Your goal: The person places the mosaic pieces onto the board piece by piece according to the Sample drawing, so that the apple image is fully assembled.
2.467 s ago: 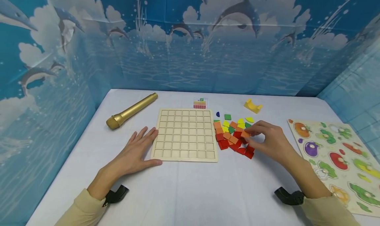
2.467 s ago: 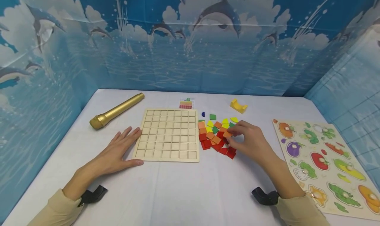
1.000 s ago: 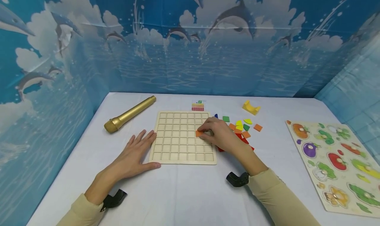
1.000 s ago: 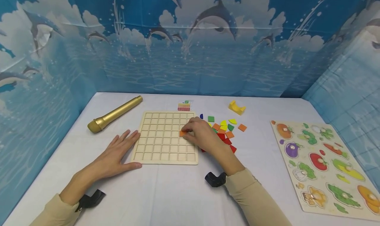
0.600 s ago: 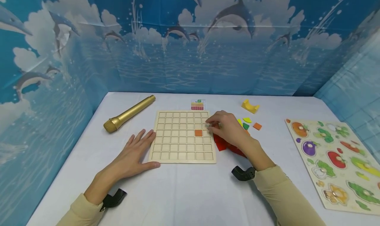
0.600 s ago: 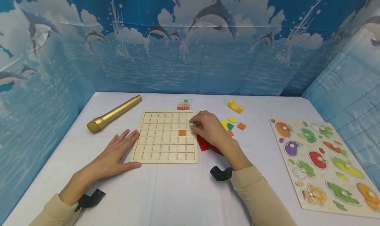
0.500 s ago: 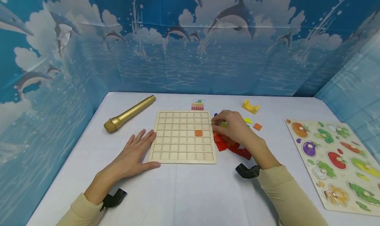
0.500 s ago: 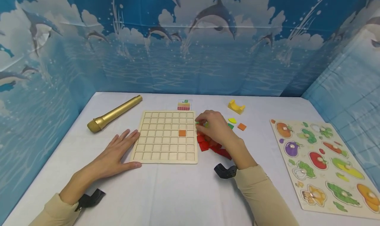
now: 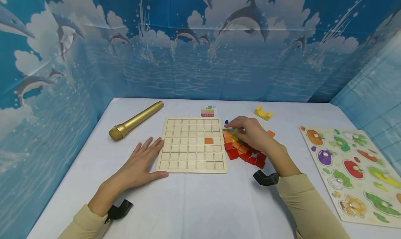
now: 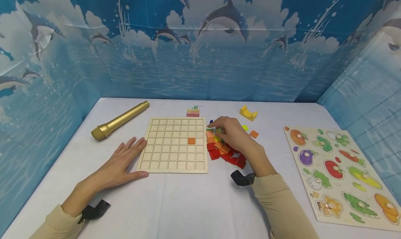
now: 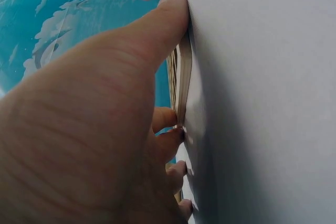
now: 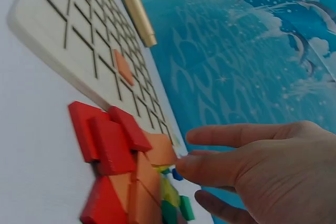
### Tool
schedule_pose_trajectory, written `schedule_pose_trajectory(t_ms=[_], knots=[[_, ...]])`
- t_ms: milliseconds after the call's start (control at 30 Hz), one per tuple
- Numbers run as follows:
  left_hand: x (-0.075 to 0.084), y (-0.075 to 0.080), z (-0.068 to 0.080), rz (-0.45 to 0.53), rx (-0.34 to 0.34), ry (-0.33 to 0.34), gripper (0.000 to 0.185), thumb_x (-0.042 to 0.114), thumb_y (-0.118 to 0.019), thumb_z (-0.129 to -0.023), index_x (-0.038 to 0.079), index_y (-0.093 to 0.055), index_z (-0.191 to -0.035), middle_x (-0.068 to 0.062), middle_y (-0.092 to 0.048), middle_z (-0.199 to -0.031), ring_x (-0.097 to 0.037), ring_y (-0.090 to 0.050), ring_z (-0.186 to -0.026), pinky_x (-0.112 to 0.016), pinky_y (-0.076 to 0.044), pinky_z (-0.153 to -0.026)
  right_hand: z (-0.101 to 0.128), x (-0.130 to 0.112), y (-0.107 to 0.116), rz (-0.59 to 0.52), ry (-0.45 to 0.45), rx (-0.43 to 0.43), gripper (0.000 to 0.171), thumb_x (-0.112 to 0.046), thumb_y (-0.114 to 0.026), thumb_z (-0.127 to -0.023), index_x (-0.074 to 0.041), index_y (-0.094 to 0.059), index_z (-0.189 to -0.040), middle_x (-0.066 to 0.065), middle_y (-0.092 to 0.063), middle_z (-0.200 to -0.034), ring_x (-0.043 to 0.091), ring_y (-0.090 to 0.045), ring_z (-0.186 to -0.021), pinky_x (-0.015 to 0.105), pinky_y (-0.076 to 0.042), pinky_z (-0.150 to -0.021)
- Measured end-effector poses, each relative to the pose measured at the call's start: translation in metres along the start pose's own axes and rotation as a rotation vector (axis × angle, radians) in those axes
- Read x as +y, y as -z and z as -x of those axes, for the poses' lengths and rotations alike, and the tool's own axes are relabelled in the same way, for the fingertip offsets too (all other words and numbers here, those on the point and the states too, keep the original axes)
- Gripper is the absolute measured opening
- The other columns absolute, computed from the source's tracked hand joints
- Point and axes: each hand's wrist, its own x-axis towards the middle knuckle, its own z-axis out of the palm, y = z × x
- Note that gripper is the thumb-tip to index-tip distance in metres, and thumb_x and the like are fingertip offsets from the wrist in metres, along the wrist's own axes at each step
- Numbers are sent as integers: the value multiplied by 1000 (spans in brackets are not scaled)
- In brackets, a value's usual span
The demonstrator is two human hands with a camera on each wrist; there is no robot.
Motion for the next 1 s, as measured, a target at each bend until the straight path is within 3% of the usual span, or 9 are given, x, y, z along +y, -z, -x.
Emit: schedule_pose_trajectory(t_ms=[233,433,533,700,833,1000], knots=[[0,0,0,2,0,0,110,68,-72,-88,8,-26,-168,-9,-24,-176,-39,-11,-164,-65,-7,-130,-1,-3,-12,33,14,-45,41,4,-69,-97,-17,-76,-132,13,-67,-136,35,-59,-127,54,-58,-102],[0,-1,0,0,-5,-2,110,67,-73,-88,9,-26,-168,-9,-24,-176,-39,-11,-164,-65,-7,-130,-3,0,-14,91,17,-39,32,-2,-75,-95,-15,-79,-123,11,-70,-128,32,-62,-120,53,-58,-102],[0,-1,0,-1,-3,-5,110,67,-73,-88,9,-26,-168,-10,-24,-176,-39,-12,-164,-65,-7,-130,-3,0,-14,86,22,-36,35,-2,-77,-94,-14,-77,-126,9,-70,-127,30,-63,-117,50,-59,-99],[0,0,0,1,-3,-8,110,66,-74,-88,9,-25,-168,-9,-23,-176,-39,-11,-164,-65,-6,-130,-3,-3,-12,37,73,-59,38,2,-69,-96,-16,-77,-129,9,-69,-131,28,-62,-116,47,-59,-94],[0,0,1,-1,-3,-7,110,66,-74,-88,9,-25,-168,-9,-23,-176,-39,-11,-164,-65,-6,-130,-3,-5,-12,30,85,-67,27,-11,-75,-96,-15,-80,-122,6,-71,-124,25,-62,-112,45,-58,-93],[-1,0,1,3,-4,-10,110,66,-74,-88,9,-25,-168,-9,-23,-176,-39,-11,-164,-64,-6,-130,-4,-7,-13,37,63,-79,32,-28,-87,-89,-17,-81,-119,0,-72,-109,20,-61,-95,37,-56,-83]])
